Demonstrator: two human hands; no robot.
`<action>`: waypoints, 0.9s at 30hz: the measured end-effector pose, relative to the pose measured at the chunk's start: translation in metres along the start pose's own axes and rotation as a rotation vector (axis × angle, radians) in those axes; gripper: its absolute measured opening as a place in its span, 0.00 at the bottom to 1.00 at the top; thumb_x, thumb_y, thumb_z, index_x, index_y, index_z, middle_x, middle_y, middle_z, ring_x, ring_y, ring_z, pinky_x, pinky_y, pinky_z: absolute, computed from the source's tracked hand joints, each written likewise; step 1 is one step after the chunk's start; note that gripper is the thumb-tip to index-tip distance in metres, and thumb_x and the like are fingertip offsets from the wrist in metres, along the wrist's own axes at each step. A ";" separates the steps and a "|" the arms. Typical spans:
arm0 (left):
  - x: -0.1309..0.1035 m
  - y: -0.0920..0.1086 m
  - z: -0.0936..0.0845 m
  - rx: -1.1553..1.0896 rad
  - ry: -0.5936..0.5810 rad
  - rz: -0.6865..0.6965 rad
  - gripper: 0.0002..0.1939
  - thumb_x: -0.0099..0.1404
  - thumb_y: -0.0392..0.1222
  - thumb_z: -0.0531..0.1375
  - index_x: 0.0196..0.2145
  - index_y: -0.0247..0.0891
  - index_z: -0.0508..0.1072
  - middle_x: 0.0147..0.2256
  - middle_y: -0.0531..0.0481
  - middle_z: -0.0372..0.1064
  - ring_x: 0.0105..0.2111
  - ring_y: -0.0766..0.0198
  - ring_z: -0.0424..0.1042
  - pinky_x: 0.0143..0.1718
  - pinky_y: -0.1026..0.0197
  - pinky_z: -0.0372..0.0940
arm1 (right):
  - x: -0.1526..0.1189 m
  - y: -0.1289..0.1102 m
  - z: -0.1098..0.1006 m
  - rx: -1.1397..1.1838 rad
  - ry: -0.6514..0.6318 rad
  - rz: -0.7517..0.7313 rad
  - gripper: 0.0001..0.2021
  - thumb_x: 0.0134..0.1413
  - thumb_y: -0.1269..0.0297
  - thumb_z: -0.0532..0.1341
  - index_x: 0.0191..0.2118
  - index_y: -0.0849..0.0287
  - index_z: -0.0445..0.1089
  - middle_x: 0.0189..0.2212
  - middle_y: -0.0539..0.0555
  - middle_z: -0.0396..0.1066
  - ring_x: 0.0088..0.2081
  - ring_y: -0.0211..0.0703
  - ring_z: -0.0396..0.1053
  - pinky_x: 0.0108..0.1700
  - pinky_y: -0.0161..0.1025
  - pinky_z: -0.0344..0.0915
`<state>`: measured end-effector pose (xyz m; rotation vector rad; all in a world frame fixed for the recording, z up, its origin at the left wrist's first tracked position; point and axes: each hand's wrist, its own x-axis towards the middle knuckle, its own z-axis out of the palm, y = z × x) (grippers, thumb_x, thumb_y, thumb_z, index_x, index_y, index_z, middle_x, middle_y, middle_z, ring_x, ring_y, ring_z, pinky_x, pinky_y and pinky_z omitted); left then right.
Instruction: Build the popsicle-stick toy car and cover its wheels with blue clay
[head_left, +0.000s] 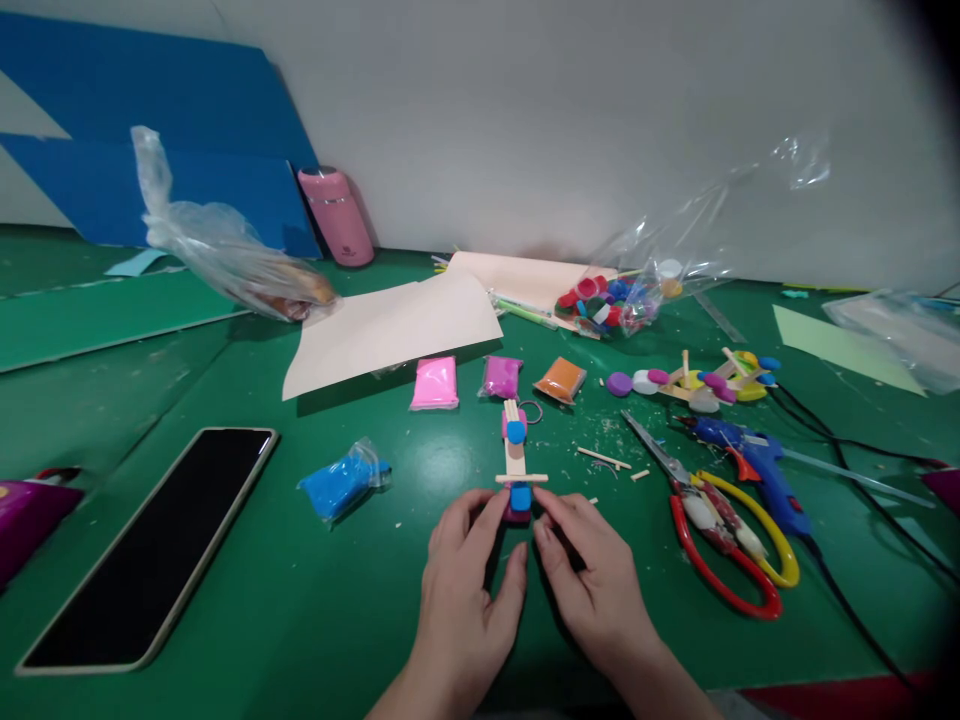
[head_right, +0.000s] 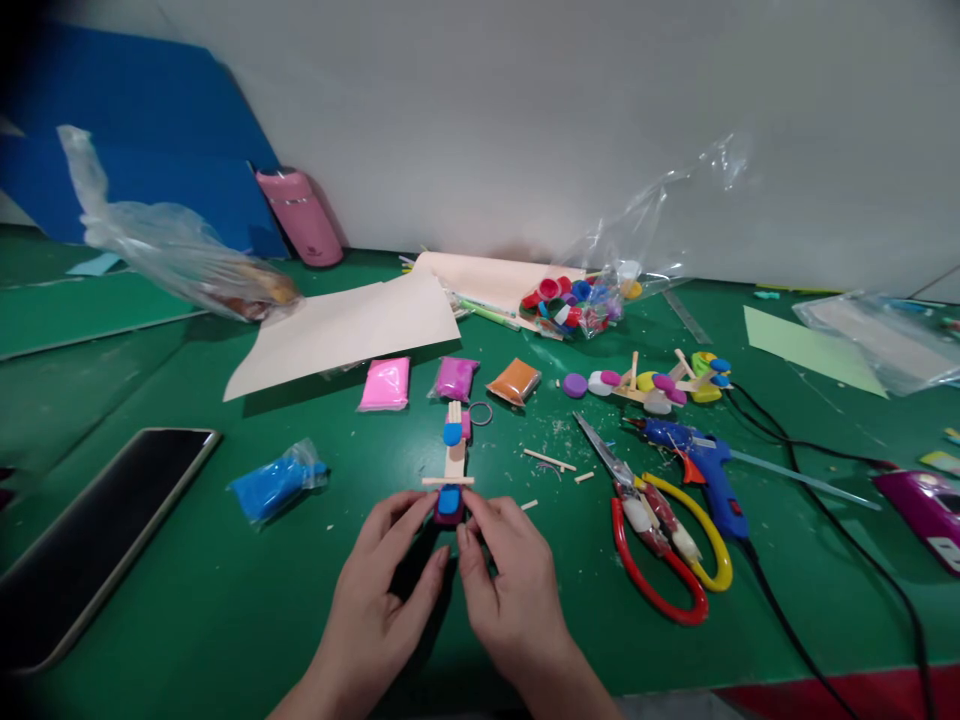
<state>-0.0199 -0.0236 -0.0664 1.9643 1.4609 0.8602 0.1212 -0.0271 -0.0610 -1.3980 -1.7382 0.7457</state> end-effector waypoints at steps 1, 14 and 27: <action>0.000 0.000 0.000 -0.001 0.003 -0.003 0.20 0.59 0.36 0.53 0.50 0.37 0.61 0.46 0.41 0.58 0.46 0.56 0.61 0.45 0.53 0.61 | 0.000 0.000 0.000 0.000 0.009 -0.001 0.15 0.55 0.71 0.51 0.49 0.57 0.63 0.34 0.55 0.66 0.36 0.41 0.66 0.38 0.37 0.65; 0.004 0.003 -0.001 -0.024 0.009 -0.038 0.21 0.57 0.36 0.53 0.50 0.40 0.62 0.45 0.43 0.60 0.45 0.55 0.63 0.44 0.53 0.63 | 0.002 -0.001 0.000 0.013 -0.003 -0.004 0.16 0.56 0.71 0.50 0.49 0.56 0.62 0.35 0.55 0.66 0.36 0.41 0.65 0.38 0.38 0.64; 0.022 -0.004 -0.018 0.022 -0.031 0.001 0.31 0.55 0.34 0.56 0.55 0.43 0.50 0.52 0.42 0.57 0.51 0.52 0.58 0.48 0.46 0.58 | 0.021 0.001 -0.011 -0.155 0.061 0.047 0.25 0.45 0.63 0.61 0.51 0.56 0.56 0.39 0.56 0.63 0.37 0.44 0.64 0.34 0.38 0.65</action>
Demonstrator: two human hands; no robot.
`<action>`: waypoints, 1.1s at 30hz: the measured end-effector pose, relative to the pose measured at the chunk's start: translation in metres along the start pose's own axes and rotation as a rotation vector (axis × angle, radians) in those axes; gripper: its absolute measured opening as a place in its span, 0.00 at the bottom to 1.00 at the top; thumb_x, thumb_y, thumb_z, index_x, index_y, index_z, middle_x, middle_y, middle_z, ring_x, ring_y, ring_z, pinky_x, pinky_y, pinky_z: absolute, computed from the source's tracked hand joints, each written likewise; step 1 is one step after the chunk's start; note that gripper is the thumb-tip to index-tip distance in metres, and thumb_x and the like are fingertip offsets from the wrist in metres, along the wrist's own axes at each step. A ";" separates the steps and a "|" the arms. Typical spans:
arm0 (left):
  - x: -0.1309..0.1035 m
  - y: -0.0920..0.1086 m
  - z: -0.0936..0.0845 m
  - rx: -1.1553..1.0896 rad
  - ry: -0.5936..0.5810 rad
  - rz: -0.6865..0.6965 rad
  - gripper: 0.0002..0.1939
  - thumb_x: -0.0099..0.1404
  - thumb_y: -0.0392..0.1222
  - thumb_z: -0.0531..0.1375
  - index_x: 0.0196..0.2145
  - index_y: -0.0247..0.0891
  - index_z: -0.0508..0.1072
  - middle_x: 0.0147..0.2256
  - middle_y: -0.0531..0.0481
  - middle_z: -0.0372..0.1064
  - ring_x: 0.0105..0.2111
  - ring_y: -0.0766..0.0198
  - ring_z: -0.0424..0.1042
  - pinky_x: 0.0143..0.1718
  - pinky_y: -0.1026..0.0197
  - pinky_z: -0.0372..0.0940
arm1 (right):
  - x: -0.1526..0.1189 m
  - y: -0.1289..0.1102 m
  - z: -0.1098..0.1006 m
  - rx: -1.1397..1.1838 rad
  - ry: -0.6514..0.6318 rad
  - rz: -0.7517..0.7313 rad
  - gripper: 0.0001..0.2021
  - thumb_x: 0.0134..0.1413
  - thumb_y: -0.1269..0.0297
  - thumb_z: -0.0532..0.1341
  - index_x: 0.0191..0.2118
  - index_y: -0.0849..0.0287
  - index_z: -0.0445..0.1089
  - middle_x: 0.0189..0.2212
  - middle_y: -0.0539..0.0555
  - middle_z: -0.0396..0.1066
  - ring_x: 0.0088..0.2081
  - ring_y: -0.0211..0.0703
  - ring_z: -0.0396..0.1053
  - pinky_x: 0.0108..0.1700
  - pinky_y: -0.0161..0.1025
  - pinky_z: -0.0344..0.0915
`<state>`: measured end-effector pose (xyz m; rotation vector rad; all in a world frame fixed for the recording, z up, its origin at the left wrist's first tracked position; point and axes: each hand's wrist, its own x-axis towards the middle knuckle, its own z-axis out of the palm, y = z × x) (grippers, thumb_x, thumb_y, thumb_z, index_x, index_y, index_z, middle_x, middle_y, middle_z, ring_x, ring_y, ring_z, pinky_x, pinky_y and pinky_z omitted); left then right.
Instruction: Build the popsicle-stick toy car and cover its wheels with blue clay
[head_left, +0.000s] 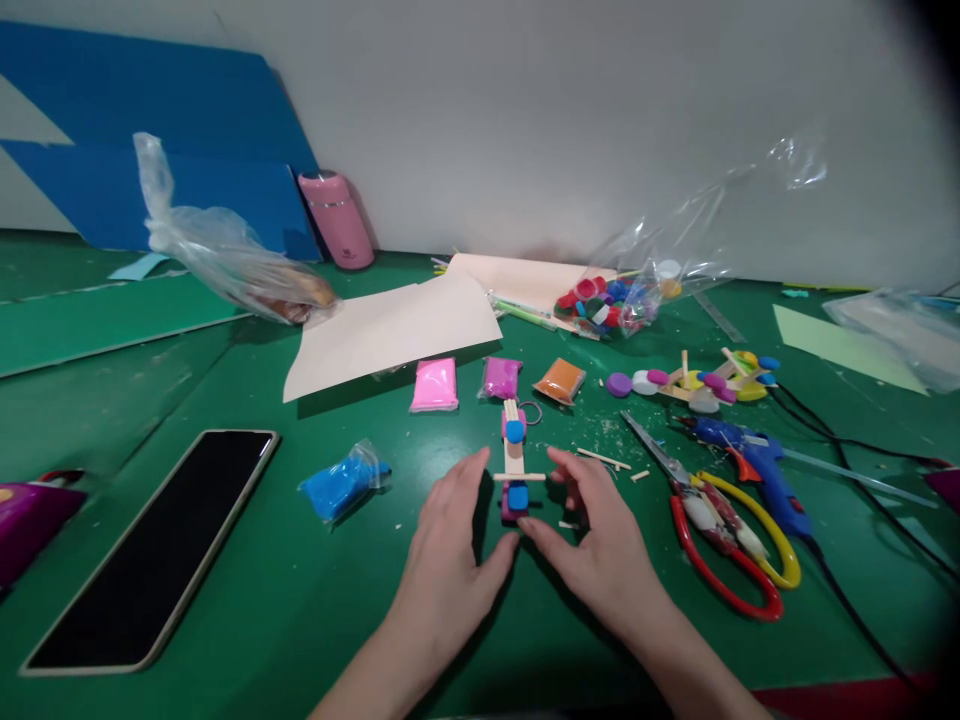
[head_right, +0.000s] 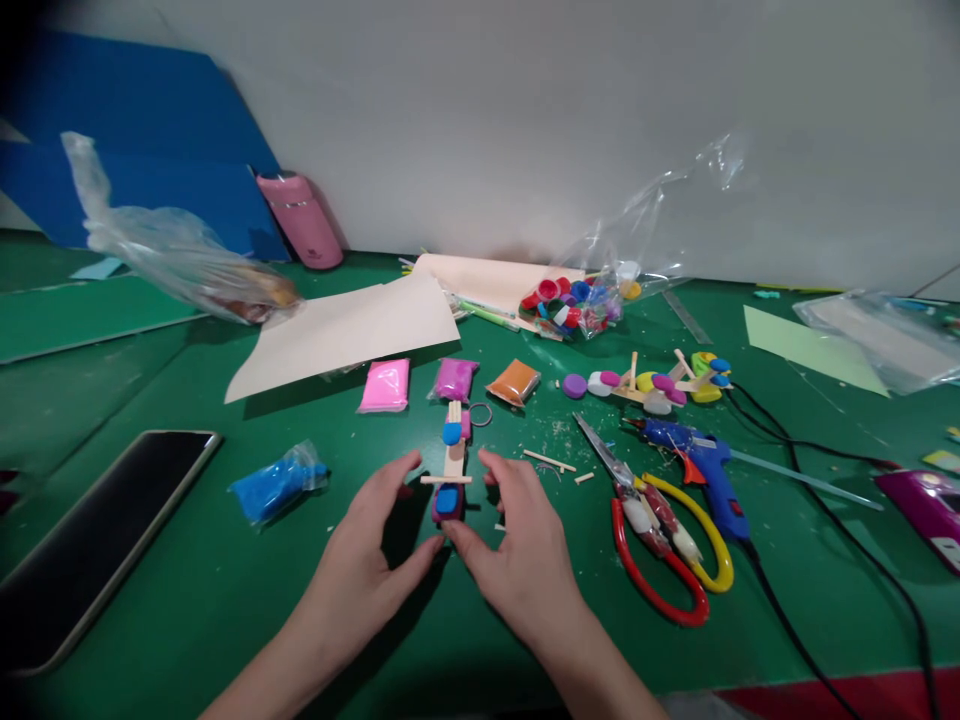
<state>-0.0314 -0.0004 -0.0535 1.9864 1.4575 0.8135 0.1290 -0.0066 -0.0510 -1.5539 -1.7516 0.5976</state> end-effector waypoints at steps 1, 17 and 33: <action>0.004 0.000 -0.003 -0.002 -0.047 0.050 0.33 0.54 0.32 0.55 0.56 0.44 0.48 0.53 0.43 0.56 0.52 0.52 0.57 0.50 0.46 0.57 | 0.003 -0.001 -0.001 -0.007 -0.016 -0.021 0.26 0.45 0.64 0.61 0.52 0.55 0.56 0.40 0.56 0.63 0.39 0.45 0.63 0.36 0.39 0.65; 0.021 -0.005 0.000 -0.184 -0.217 0.106 0.33 0.56 0.26 0.51 0.57 0.45 0.47 0.49 0.47 0.60 0.47 0.60 0.60 0.49 0.54 0.56 | 0.011 -0.002 0.007 -0.034 -0.026 -0.069 0.27 0.45 0.64 0.61 0.53 0.55 0.55 0.43 0.57 0.62 0.43 0.48 0.62 0.41 0.44 0.64; 0.020 -0.010 0.003 -0.173 -0.188 0.136 0.34 0.55 0.26 0.52 0.57 0.47 0.47 0.49 0.49 0.61 0.46 0.60 0.61 0.48 0.55 0.57 | 0.011 0.000 0.011 -0.031 0.017 -0.088 0.27 0.44 0.64 0.61 0.52 0.57 0.57 0.42 0.56 0.62 0.42 0.46 0.62 0.41 0.41 0.63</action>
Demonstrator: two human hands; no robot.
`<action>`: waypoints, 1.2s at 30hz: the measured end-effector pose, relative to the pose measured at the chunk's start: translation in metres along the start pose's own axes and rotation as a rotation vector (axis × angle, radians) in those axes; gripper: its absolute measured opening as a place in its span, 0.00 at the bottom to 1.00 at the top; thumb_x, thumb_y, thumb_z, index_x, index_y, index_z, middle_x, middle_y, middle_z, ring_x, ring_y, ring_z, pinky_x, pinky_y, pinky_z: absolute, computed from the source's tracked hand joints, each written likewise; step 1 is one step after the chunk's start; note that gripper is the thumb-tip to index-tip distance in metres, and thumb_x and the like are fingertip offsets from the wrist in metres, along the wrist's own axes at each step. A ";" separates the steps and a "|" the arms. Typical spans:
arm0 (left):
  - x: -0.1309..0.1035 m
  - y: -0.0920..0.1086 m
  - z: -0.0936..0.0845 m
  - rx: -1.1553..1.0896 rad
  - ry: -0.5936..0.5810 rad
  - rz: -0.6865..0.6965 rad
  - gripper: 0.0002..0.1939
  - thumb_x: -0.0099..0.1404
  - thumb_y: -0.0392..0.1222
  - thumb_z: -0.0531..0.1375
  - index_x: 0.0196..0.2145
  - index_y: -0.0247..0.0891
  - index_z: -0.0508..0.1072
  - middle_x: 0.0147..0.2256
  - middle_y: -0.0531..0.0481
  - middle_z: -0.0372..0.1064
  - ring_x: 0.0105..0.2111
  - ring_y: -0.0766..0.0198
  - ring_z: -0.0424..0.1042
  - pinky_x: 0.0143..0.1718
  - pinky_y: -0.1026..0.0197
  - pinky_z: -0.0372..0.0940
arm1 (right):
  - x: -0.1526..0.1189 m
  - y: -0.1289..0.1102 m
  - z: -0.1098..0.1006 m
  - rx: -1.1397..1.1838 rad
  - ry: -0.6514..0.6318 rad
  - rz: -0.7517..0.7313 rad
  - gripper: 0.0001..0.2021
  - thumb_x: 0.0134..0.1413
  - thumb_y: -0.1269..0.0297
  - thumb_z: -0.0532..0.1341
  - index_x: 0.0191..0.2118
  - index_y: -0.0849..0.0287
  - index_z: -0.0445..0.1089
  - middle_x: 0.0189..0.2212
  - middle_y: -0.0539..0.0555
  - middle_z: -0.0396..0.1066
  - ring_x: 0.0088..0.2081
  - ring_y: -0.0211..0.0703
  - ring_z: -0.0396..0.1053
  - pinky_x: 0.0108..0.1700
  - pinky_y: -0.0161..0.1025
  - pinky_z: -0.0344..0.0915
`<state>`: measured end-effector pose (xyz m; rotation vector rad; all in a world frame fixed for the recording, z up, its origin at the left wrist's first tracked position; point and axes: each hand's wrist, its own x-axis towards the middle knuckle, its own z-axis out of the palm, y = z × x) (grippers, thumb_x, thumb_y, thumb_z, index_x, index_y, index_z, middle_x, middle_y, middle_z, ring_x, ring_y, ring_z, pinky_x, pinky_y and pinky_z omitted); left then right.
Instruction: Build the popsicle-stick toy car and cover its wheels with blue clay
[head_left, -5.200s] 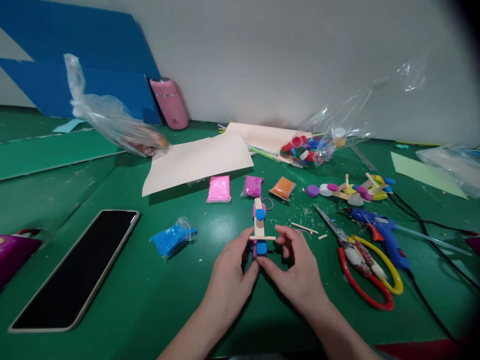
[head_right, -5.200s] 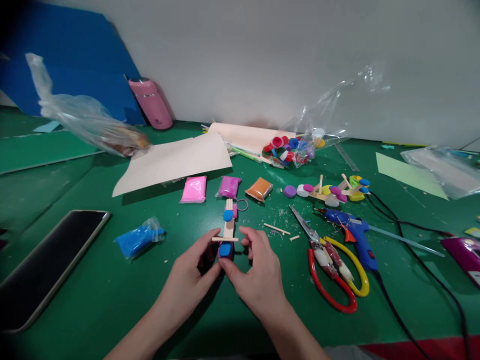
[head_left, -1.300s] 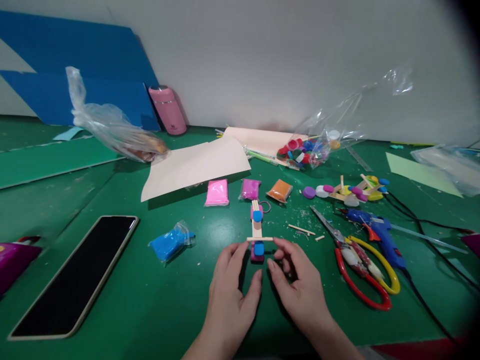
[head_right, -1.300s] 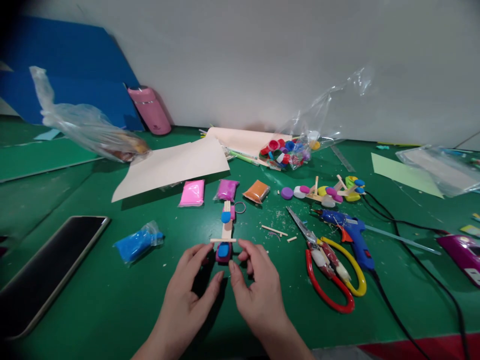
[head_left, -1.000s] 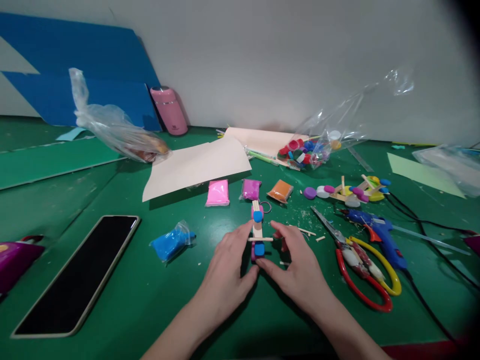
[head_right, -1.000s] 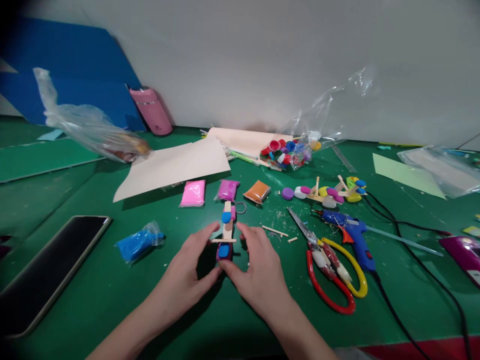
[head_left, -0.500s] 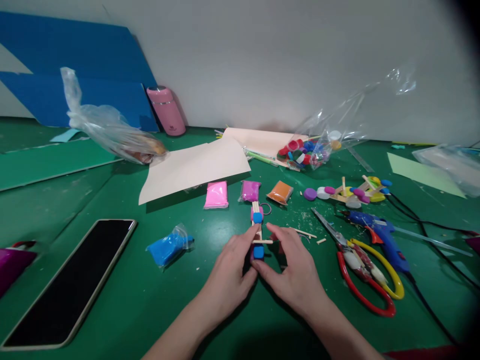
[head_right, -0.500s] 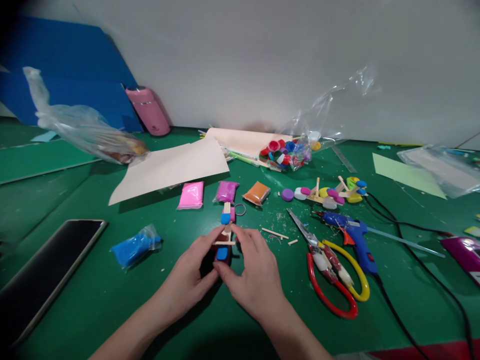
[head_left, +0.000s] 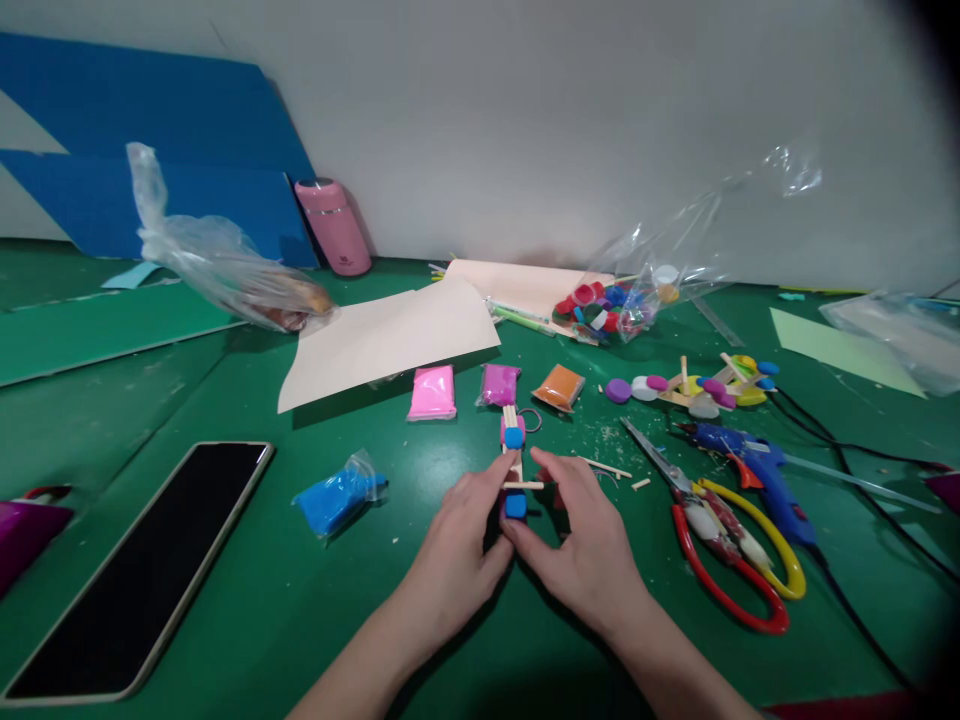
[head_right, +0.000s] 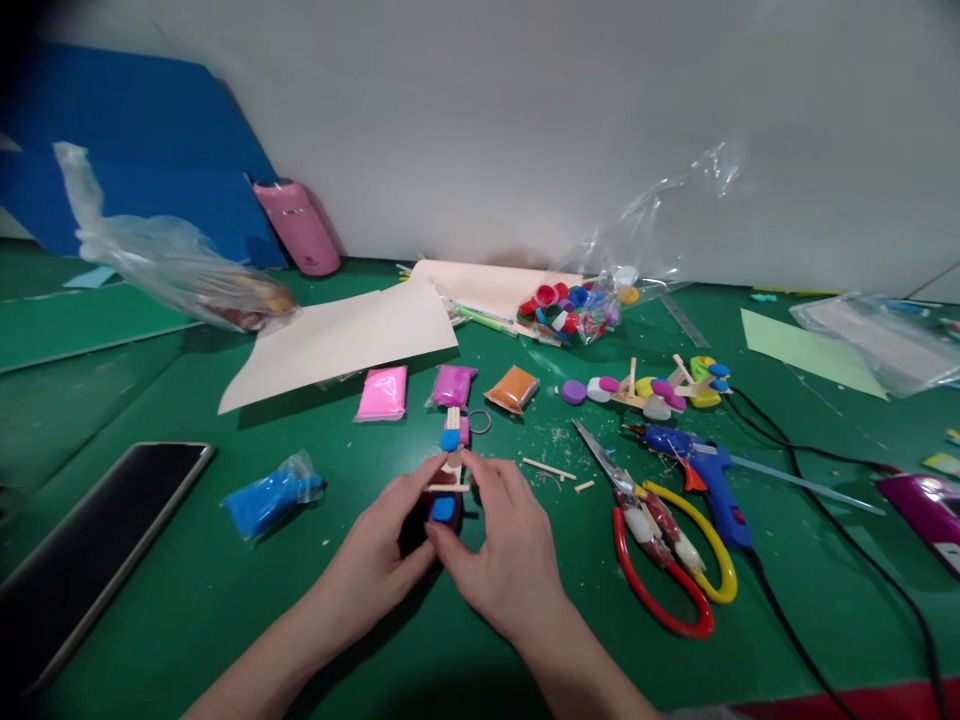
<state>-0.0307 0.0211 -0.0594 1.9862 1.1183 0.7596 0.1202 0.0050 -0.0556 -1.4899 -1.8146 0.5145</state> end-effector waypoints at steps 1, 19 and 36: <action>0.000 0.000 0.000 -0.004 0.000 -0.004 0.34 0.55 0.26 0.53 0.57 0.47 0.48 0.49 0.48 0.61 0.46 0.60 0.61 0.49 0.54 0.57 | -0.001 0.000 -0.001 0.007 0.003 0.000 0.27 0.44 0.64 0.61 0.52 0.57 0.57 0.42 0.56 0.62 0.42 0.46 0.62 0.41 0.41 0.63; -0.002 0.012 -0.009 0.045 0.367 -0.019 0.04 0.57 0.32 0.54 0.31 0.37 0.65 0.30 0.49 0.63 0.30 0.64 0.65 0.31 0.60 0.63 | -0.008 0.005 -0.006 0.273 0.014 0.046 0.08 0.52 0.72 0.54 0.37 0.59 0.68 0.29 0.51 0.63 0.28 0.36 0.62 0.29 0.32 0.59; -0.014 0.019 0.003 0.613 0.143 0.262 0.15 0.60 0.36 0.53 0.45 0.32 0.65 0.32 0.45 0.60 0.33 0.58 0.60 0.34 0.52 0.58 | -0.012 0.005 -0.006 0.236 -0.030 -0.028 0.12 0.53 0.72 0.53 0.41 0.59 0.70 0.30 0.54 0.66 0.32 0.39 0.65 0.33 0.36 0.63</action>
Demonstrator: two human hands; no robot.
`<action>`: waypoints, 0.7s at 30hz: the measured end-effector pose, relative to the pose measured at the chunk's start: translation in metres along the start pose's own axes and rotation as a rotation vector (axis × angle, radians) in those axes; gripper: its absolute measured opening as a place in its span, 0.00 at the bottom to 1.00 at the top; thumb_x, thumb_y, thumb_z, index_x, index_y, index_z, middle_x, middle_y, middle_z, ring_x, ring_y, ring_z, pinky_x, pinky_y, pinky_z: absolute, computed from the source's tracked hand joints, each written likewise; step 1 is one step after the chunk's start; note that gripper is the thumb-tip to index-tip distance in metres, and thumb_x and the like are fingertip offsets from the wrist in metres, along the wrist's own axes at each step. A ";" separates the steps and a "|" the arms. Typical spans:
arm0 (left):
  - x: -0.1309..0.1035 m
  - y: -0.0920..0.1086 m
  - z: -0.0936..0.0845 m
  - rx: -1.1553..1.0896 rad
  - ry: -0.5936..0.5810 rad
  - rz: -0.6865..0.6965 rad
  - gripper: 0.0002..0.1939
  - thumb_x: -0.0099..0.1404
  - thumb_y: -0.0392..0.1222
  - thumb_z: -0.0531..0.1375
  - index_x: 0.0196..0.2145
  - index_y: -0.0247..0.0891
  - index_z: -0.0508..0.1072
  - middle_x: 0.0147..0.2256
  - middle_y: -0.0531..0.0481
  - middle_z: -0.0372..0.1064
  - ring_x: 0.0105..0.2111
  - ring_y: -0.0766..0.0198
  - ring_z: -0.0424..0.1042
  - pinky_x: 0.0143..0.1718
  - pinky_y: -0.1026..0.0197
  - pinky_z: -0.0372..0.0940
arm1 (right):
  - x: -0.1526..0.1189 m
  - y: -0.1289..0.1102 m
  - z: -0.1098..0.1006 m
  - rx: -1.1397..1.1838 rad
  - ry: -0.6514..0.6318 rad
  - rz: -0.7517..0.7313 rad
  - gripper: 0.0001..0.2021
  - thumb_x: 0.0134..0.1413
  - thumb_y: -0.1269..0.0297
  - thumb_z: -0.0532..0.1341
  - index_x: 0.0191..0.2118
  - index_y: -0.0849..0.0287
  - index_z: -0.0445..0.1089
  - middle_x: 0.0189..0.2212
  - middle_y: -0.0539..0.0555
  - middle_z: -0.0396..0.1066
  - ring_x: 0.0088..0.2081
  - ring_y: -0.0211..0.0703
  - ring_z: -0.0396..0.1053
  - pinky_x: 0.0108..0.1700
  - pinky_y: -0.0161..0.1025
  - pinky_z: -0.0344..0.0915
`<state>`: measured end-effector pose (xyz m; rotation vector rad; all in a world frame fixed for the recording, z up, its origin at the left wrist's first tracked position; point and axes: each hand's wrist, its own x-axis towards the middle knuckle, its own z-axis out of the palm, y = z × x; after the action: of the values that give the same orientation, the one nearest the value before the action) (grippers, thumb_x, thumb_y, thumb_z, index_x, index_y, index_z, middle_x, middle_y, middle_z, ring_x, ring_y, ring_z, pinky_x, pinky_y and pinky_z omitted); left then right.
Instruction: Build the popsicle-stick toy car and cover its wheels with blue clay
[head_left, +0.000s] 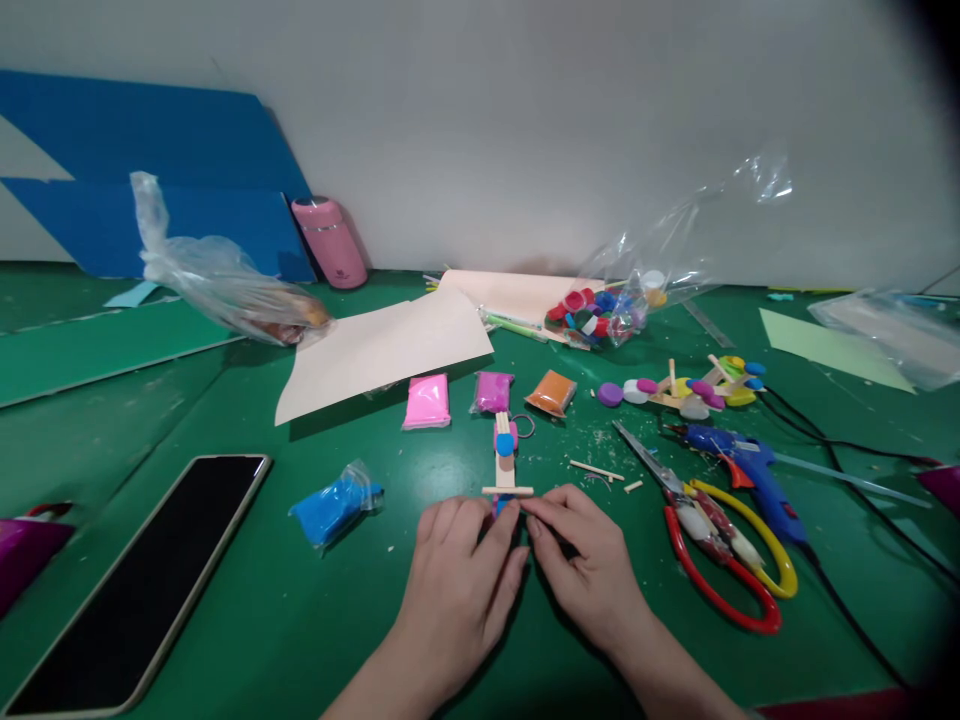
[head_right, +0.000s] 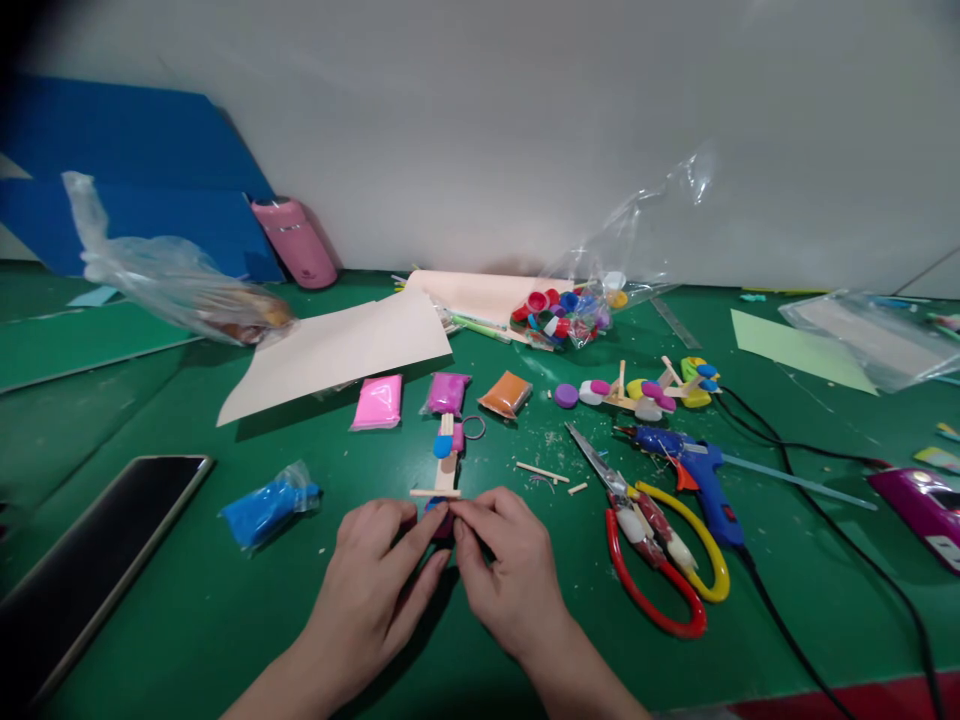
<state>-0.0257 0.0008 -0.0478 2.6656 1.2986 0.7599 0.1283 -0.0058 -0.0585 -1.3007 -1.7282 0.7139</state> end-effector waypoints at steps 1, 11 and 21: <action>0.000 0.000 0.000 0.001 0.007 0.000 0.15 0.60 0.36 0.53 0.46 0.32 0.64 0.32 0.45 0.60 0.33 0.58 0.60 0.34 0.53 0.58 | 0.000 0.000 0.000 -0.002 0.003 0.001 0.12 0.53 0.72 0.53 0.41 0.59 0.70 0.30 0.54 0.66 0.32 0.39 0.65 0.33 0.36 0.63; -0.002 -0.002 0.000 0.003 0.015 -0.005 0.16 0.59 0.36 0.53 0.46 0.32 0.64 0.32 0.45 0.60 0.33 0.58 0.60 0.33 0.54 0.58 | 0.001 0.000 0.001 -0.011 0.013 0.006 0.12 0.54 0.72 0.52 0.40 0.58 0.71 0.29 0.54 0.66 0.31 0.39 0.65 0.32 0.36 0.64; -0.008 -0.006 0.001 -0.114 0.129 -0.069 0.18 0.57 0.32 0.55 0.47 0.35 0.63 0.34 0.46 0.59 0.35 0.59 0.60 0.34 0.55 0.58 | 0.000 -0.001 0.000 -0.010 0.047 -0.001 0.12 0.53 0.72 0.53 0.40 0.58 0.71 0.30 0.54 0.67 0.32 0.40 0.66 0.32 0.37 0.64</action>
<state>-0.0339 -0.0009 -0.0531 2.5066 1.3254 0.9801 0.1277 -0.0057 -0.0576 -1.3137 -1.6964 0.6696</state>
